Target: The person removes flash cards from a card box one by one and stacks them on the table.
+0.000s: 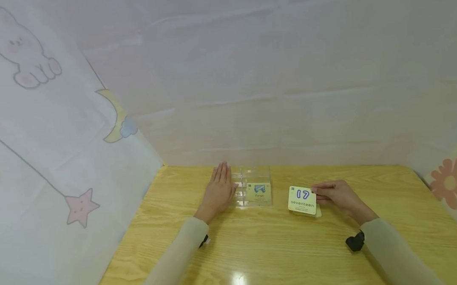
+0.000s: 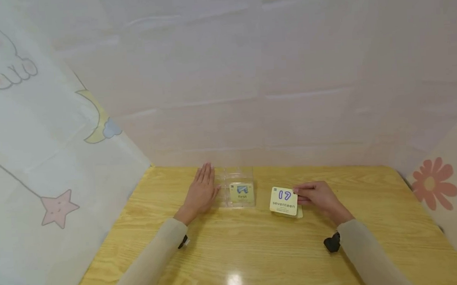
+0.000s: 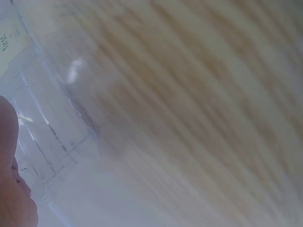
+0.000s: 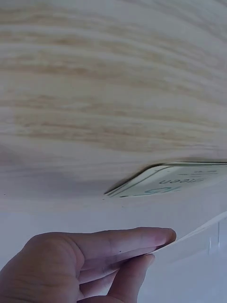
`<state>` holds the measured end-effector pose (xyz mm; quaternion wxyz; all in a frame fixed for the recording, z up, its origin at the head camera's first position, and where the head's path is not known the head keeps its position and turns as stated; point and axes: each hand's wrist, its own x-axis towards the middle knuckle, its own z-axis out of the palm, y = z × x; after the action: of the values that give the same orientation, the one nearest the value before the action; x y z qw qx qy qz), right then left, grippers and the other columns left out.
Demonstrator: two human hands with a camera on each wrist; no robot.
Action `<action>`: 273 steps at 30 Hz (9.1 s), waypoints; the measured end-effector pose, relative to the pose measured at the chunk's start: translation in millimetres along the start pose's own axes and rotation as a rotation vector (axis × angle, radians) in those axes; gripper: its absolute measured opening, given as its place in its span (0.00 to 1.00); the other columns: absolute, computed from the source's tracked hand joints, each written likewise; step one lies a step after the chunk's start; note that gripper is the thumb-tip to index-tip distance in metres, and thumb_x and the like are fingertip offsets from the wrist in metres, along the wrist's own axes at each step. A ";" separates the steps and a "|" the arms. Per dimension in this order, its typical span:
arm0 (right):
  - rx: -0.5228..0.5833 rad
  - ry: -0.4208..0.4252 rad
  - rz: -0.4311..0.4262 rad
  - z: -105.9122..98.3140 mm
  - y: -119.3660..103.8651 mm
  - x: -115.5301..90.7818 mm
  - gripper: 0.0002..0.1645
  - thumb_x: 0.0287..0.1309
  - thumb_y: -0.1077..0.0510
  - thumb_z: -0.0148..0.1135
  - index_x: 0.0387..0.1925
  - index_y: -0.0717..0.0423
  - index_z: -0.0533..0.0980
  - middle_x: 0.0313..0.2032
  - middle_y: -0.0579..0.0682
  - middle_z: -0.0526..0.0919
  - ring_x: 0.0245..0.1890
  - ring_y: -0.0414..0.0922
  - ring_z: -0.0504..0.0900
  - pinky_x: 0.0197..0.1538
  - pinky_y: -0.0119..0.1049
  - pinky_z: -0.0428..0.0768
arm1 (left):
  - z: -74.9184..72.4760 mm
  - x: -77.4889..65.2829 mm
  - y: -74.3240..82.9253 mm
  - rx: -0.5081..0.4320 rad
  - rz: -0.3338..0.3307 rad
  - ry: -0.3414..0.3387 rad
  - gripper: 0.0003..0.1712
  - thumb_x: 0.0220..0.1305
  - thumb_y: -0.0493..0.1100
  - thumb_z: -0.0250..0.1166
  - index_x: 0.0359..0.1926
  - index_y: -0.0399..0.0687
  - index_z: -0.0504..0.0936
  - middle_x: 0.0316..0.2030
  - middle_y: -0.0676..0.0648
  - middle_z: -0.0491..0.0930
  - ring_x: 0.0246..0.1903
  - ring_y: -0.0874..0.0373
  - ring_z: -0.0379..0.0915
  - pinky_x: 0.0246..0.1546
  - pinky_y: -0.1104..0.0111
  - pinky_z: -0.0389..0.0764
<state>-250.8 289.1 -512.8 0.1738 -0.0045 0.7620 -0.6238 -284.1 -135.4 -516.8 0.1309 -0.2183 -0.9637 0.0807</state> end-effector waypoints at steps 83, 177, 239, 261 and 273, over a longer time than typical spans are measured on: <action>-0.690 0.168 -0.088 5.0 0.7 9.0 0.18 0.72 0.55 0.64 0.51 0.65 0.86 0.53 0.69 0.87 0.54 0.65 0.84 0.55 0.61 0.82 | -1.6 -1.6 -0.2 0.035 0.005 -0.022 0.42 0.86 0.59 0.39 0.82 0.29 0.49 0.83 0.30 0.47 0.85 0.40 0.41 0.86 0.52 0.46; -0.808 0.075 -0.584 102.2 -78.3 -19.3 0.37 0.71 0.53 0.67 0.73 0.68 0.69 0.70 0.69 0.76 0.68 0.66 0.78 0.67 0.64 0.79 | 1.0 -1.9 0.3 0.010 -0.003 0.013 0.42 0.85 0.57 0.43 0.82 0.29 0.49 0.83 0.30 0.49 0.84 0.39 0.45 0.86 0.51 0.50; -1.271 0.071 -0.839 148.8 -61.8 10.6 0.38 0.68 0.54 0.71 0.72 0.69 0.71 0.69 0.67 0.77 0.69 0.60 0.79 0.62 0.52 0.86 | 0.8 -2.7 1.9 -0.008 -0.012 0.004 0.43 0.84 0.57 0.46 0.82 0.29 0.49 0.83 0.30 0.49 0.84 0.39 0.43 0.86 0.51 0.48; -1.360 0.022 -0.780 150.4 -57.0 11.8 0.35 0.72 0.53 0.66 0.72 0.68 0.71 0.72 0.65 0.75 0.74 0.60 0.74 0.71 0.52 0.80 | 0.2 -1.2 4.0 -0.027 -0.016 0.007 0.44 0.84 0.57 0.46 0.82 0.29 0.47 0.83 0.30 0.48 0.84 0.39 0.43 0.86 0.51 0.47; -1.324 0.054 -0.821 150.2 -51.1 16.8 0.32 0.71 0.54 0.67 0.69 0.66 0.74 0.70 0.64 0.78 0.71 0.58 0.78 0.66 0.50 0.84 | -0.1 -1.4 4.4 -0.014 -0.023 0.003 0.44 0.84 0.57 0.47 0.82 0.29 0.48 0.83 0.30 0.48 0.84 0.39 0.44 0.86 0.51 0.47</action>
<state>-236.7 131.4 -492.7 -0.1284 -0.3739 0.9170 -0.0533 -281.1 -132.0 -518.0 0.1317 -0.2080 -0.9665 0.0722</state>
